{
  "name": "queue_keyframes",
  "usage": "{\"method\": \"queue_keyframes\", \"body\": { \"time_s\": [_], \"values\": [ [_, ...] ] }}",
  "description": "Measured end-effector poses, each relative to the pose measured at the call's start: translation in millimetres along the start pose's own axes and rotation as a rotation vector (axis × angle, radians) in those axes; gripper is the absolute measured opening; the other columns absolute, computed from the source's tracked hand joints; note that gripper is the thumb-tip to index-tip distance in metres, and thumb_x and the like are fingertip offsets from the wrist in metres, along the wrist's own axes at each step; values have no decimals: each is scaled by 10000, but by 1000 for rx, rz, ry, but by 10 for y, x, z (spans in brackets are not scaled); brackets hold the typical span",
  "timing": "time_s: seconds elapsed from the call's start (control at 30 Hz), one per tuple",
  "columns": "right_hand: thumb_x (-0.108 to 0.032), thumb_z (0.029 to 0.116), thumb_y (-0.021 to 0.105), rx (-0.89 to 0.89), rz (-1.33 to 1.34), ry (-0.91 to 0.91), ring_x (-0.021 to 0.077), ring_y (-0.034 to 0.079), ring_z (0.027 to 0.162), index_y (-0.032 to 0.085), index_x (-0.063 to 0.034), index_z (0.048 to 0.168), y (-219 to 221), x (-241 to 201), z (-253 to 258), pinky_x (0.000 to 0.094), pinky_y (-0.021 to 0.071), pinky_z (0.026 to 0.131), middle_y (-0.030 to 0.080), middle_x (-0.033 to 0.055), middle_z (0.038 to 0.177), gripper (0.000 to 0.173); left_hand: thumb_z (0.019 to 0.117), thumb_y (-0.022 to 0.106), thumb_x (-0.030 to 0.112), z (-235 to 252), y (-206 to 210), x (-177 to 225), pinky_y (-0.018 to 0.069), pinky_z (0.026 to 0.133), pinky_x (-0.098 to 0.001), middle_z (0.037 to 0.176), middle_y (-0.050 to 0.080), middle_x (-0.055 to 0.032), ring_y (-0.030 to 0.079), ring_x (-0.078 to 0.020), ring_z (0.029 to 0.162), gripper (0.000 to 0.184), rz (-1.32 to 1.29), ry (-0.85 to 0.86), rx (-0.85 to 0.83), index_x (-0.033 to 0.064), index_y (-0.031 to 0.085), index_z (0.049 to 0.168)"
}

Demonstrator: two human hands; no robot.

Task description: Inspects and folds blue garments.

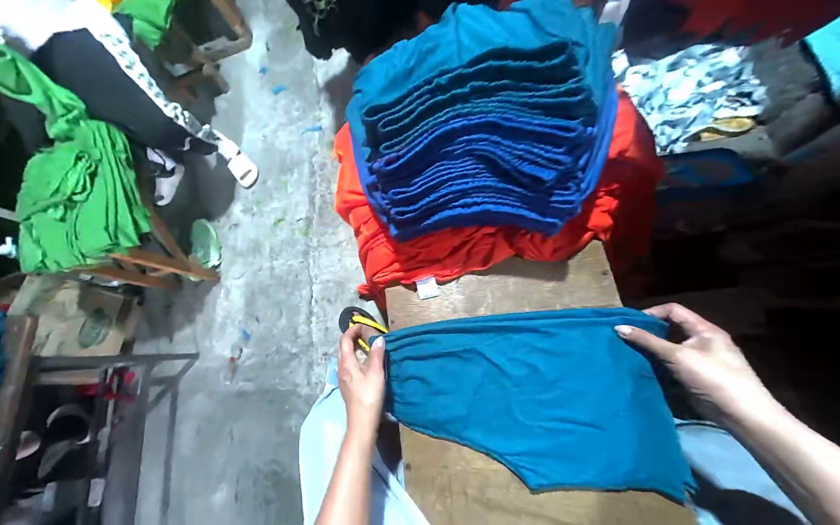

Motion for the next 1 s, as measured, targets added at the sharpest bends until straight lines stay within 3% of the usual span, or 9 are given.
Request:
{"method": "queue_keyframes", "body": {
  "time_s": [0.1, 0.23, 0.3, 0.47, 0.53, 0.63, 0.77, 0.9, 1.0],
  "values": [
    [51, 905, 675, 20, -47, -61, 181, 589, 858, 581, 22, 1055, -24, 5, 1, 418, 507, 781, 607, 135, 969, 179, 1034, 599, 207, 46, -3, -199, 529, 894, -452, 1141, 660, -185, 643, -253, 1015, 371, -269, -293, -162, 0, 568, 1341],
    [43, 944, 638, -32, -68, 44, 157, 601, 802, 552, 4, 1181, -109, -21, -68, 361, 523, 729, 603, 121, 980, 255, 957, 672, 44, -26, 136, -270, 571, 777, -339, 960, 676, -117, 674, -164, 841, 213, -427, -263, -91, -12, 627, 1158],
    [58, 929, 646, -108, -85, 84, 184, 638, 807, 570, -4, 1194, -157, -53, -40, 383, 553, 722, 636, 126, 984, 282, 922, 697, 11, -54, 167, -259, 563, 769, -318, 968, 666, -95, 662, -146, 841, 274, -458, -231, -32, 9, 606, 1180],
    [81, 892, 674, -185, -223, 40, 135, 587, 711, 577, -31, 937, -211, -216, 95, 307, 502, 642, 596, 69, 819, 155, 965, 637, 51, -55, 106, -237, 570, 782, -324, 982, 668, -88, 667, -149, 847, 433, -564, -203, -34, 44, 512, 1380],
    [108, 871, 667, -186, -238, -1, 132, 587, 723, 568, -35, 940, -220, -178, 125, 308, 503, 647, 593, 65, 829, 187, 963, 619, 29, -40, 59, -257, 569, 792, -333, 1015, 672, -94, 671, -161, 866, 511, -580, -193, -65, 85, 467, 1448],
    [136, 856, 674, -242, -224, -24, 195, 647, 850, 602, -10, 1086, -216, -169, 79, 392, 552, 752, 649, 117, 968, 282, 918, 627, -30, -37, 31, -286, 565, 818, -309, 1100, 664, -78, 662, -149, 936, 445, -551, -123, -97, 84, 568, 1344],
    [50, 808, 694, -274, -210, -119, 136, 664, 869, 628, -43, 1099, -231, -134, 47, 328, 571, 764, 675, 57, 981, 312, 893, 642, -30, -46, -2, -302, 576, 861, -300, 1108, 671, -65, 669, -136, 988, 315, -541, -26, -137, 44, 633, 1199],
    [25, 841, 665, -254, -181, -250, 149, 654, 1033, 610, -17, 1248, -255, -96, 60, 352, 551, 903, 669, 87, 1176, 413, 937, 628, 48, -7, -19, -299, 563, 899, -305, 1180, 680, -66, 664, -134, 1042, 284, -450, 56, -155, 53, 687, 1215],
    [-22, 851, 641, -258, -218, -318, 98, 672, 1018, 673, -31, 1172, -280, -49, 123, 292, 559, 904, 710, 46, 1130, 323, 949, 635, 55, -8, -13, -277, 567, 856, -273, 1067, 699, -51, 675, -98, 961, 181, -380, 63, -103, 31, 706, 1113]
  ]
}}
Point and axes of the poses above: each hand's wrist, its own z-axis towards the middle knuckle, its own y-axis out of the palm, x = y × z, the point moved 1 cm from there along z, towards the middle knuckle
